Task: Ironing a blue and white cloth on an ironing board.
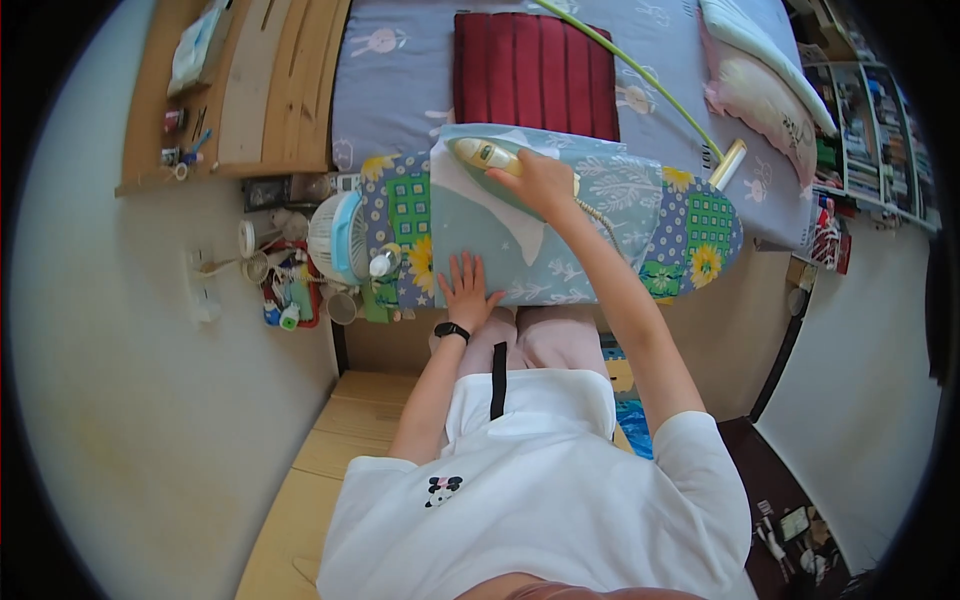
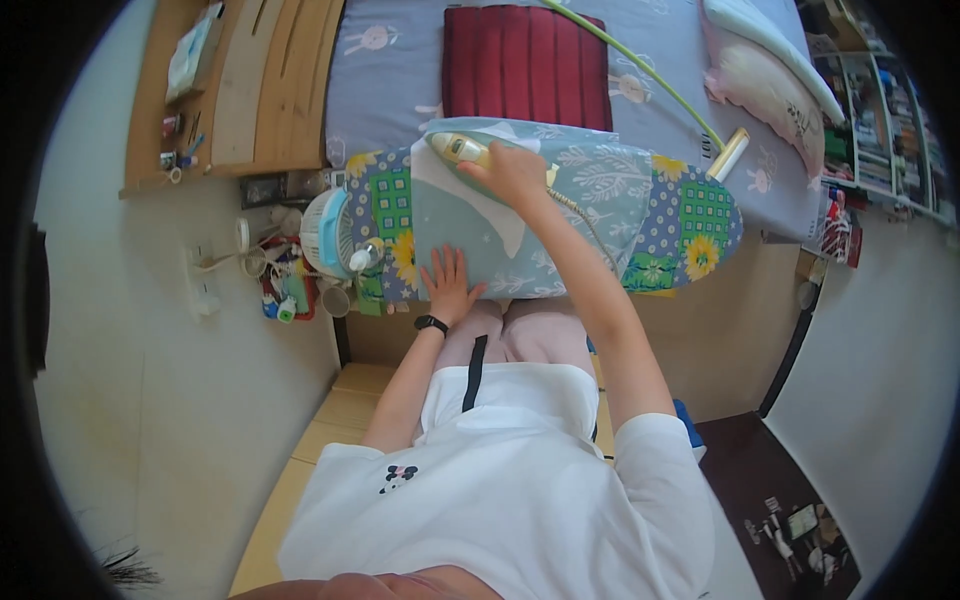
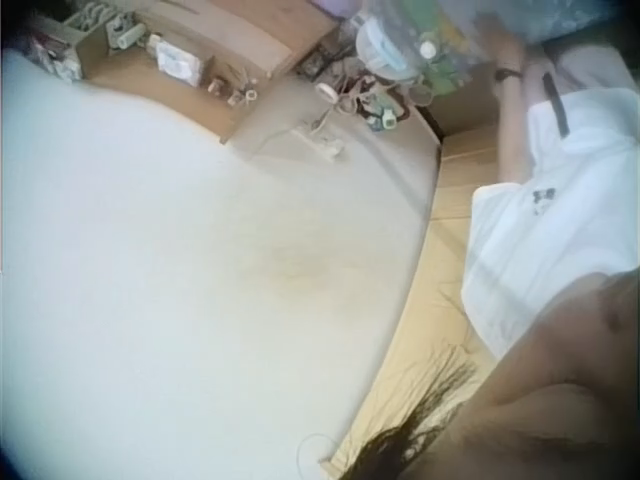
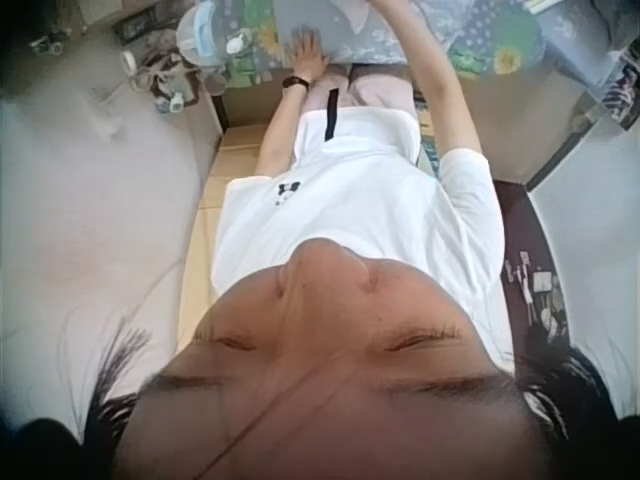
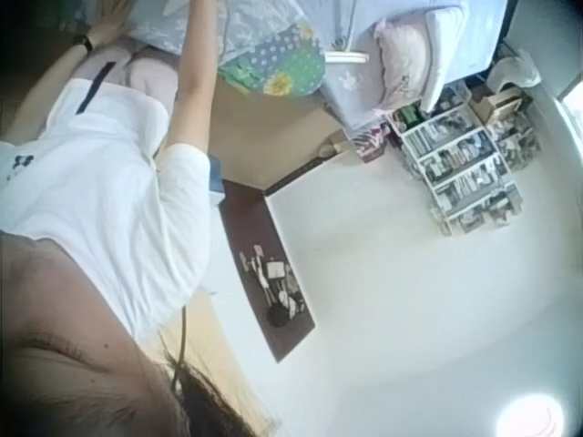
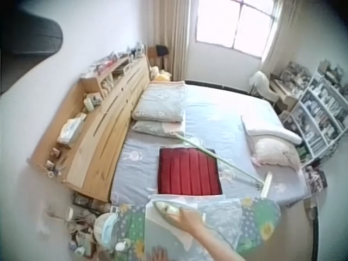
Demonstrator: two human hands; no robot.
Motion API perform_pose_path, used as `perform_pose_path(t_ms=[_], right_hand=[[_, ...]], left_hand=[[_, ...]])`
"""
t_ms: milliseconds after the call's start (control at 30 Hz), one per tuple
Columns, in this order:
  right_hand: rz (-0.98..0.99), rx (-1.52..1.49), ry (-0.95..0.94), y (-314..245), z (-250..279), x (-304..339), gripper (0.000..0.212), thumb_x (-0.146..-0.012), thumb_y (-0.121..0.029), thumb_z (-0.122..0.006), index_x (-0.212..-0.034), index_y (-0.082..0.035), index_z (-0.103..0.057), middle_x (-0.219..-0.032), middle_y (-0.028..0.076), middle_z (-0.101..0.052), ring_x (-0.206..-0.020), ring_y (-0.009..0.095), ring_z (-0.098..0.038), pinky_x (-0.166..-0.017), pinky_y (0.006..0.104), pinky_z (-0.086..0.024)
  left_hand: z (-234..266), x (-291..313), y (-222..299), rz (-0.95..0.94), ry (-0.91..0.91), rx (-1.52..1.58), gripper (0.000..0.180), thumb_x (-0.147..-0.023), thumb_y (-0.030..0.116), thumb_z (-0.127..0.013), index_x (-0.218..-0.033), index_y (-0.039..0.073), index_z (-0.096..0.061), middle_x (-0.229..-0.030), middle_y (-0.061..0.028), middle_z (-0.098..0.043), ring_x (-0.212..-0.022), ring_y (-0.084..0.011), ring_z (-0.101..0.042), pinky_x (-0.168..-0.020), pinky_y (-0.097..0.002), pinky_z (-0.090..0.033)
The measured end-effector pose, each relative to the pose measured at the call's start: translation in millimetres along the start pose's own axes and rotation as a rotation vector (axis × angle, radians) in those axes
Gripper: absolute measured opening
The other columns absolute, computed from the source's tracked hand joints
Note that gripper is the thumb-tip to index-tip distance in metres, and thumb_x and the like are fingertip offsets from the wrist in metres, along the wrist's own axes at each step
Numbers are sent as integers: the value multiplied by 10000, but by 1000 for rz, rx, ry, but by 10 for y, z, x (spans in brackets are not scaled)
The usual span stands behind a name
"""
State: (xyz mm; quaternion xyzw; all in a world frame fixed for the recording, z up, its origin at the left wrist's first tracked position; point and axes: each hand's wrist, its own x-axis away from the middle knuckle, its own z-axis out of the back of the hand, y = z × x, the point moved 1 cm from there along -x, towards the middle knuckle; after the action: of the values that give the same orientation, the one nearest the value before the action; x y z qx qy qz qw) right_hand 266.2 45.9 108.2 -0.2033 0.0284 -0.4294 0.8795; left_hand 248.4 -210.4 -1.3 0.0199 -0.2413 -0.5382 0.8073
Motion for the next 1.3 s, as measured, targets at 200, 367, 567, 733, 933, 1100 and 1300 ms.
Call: perform_pose_path(t_ms=[200, 367, 567, 733, 933, 1100, 1300], right_hand=[[-208, -119, 64, 760, 618, 305, 598, -651, -629, -564, -795, -49, -600, -663, 163, -603, -648, 324, -598, -578, 409, -452], [-60, 33, -90, 1112, 999, 778, 550, -634, -591, -610, -783, -62, -605, -653, 162, -599, -644, 329, -596, -585, 399, -458], [33, 5, -146, 1182, 530, 1082, 498, -618, -564, -632, -765, -90, -604, -622, 145, -593, -603, 312, -596, -557, 392, -461], [114, -19, -115, 1027, 132, 1037, 471, -642, -548, -624, -736, -89, -574, -555, 121, -569, -531, 306, -579, -477, 386, -437], [-35, 28, 6, 1010, 160, 793, 475, -658, -556, -607, -720, -88, -553, -569, 115, -570, -533, 310, -576, -457, 391, -425], [-259, -11, 51, 1206, 308, 513, 521, -669, -589, -579, -758, -76, -570, -613, 139, -588, -591, 334, -590, -520, 426, -439], [-510, 62, 196, 1790, 568, 311, 578, -667, -630, -550, -800, -69, -603, -691, 163, -609, -683, 340, -596, -575, 425, -446]], left_hand=[[38, 39, -64, -21, -39, 66, 878, -763, 518, -510, -1375, 60, -78, -1436, -150, 3, -1310, -358, 71, -992, -572, 48], [159, 7, 134, 67, 136, 270, 924, -734, 450, -585, -1376, 57, -50, -1424, -191, 20, -1308, -363, 74, -988, -580, 46], [8, -253, 425, -53, 198, 116, 1043, -658, 465, -650, -1375, 56, -11, -1417, -212, 43, -1302, -383, 88, -991, -575, 36], [77, -357, 452, -2, -227, 152, 1133, -616, 538, -659, -1367, 37, 26, -1407, -230, 88, -1292, -384, 139, -974, -583, 65], [87, -364, 444, 14, -251, 141, 1110, -638, 511, -658, -1371, 59, 43, -1410, -213, 115, -1290, -374, 162, -974, -573, 89], [104, -371, 439, 7, -252, 141, 1105, -644, 491, -664, -1369, 58, 48, -1406, -221, 122, -1288, -376, 166, -973, -574, 90], [90, -355, 461, 0, -223, 107, 1119, -634, 492, -673, -1370, 65, 54, -1406, -220, 120, -1288, -377, 164, -976, -580, 75]])
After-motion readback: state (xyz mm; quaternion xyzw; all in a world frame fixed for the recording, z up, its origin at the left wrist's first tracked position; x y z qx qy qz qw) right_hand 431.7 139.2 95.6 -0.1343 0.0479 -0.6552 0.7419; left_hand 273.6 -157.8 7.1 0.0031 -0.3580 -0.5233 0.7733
